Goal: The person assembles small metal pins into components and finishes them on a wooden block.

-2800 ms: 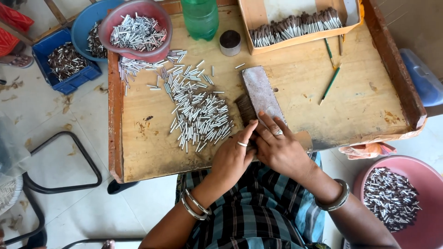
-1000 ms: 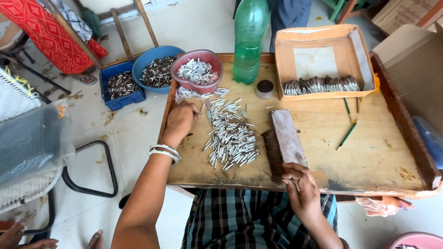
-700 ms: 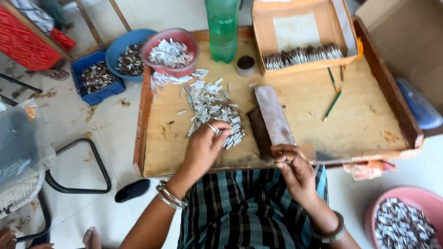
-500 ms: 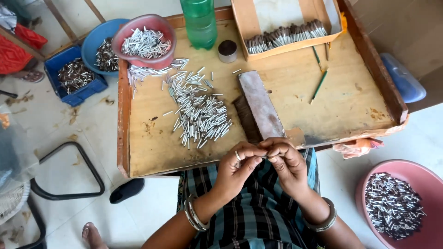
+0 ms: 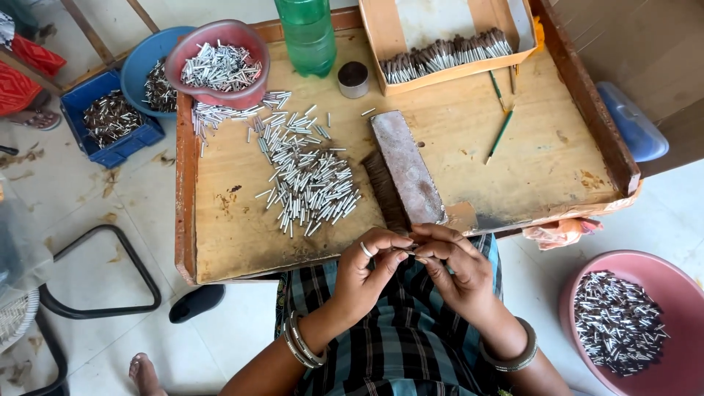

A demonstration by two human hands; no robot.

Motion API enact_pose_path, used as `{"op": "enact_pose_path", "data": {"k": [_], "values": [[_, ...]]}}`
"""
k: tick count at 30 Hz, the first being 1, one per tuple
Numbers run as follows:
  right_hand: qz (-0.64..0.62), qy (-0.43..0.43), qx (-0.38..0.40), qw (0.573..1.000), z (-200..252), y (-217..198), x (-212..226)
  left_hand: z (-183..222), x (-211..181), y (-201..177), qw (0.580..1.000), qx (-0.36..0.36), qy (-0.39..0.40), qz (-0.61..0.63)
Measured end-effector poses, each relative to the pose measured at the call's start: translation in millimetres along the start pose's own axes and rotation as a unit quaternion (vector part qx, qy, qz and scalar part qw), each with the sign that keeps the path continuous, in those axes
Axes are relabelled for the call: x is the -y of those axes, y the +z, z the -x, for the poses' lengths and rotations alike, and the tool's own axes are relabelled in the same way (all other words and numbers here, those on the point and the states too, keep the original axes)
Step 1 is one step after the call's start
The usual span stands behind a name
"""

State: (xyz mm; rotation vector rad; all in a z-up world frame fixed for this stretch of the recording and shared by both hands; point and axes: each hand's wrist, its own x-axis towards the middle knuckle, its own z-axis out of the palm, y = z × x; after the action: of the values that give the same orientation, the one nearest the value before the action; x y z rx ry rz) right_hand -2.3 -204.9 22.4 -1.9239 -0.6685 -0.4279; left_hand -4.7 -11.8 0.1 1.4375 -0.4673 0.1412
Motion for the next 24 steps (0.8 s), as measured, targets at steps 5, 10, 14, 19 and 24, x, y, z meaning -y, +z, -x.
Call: {"op": "enact_pose_path", "data": {"k": [5, 10, 14, 19, 24], "values": [[-0.003, 0.016, 0.019, 1.0, -11, -10, 7, -4, -7, -3, 0.995, -0.009, 0.03, -0.091], [-0.008, -0.032, 0.047, 0.998, -13, -11, 3, -2, -8, -4, 0.991, -0.036, 0.06, -0.112], [0.023, -0.047, 0.009, 0.999, -9, -9, -2, 1, -8, -5, 0.994, -0.036, 0.038, -0.094], [0.017, -0.061, 0.003, 0.998, -9, -7, 3, 3, -6, -6, 0.998, -0.018, 0.017, -0.052], [0.031, -0.087, -0.004, 0.996, -12, -8, 5, 3, -6, -3, 1.0, -0.023, -0.005, -0.012]]}}
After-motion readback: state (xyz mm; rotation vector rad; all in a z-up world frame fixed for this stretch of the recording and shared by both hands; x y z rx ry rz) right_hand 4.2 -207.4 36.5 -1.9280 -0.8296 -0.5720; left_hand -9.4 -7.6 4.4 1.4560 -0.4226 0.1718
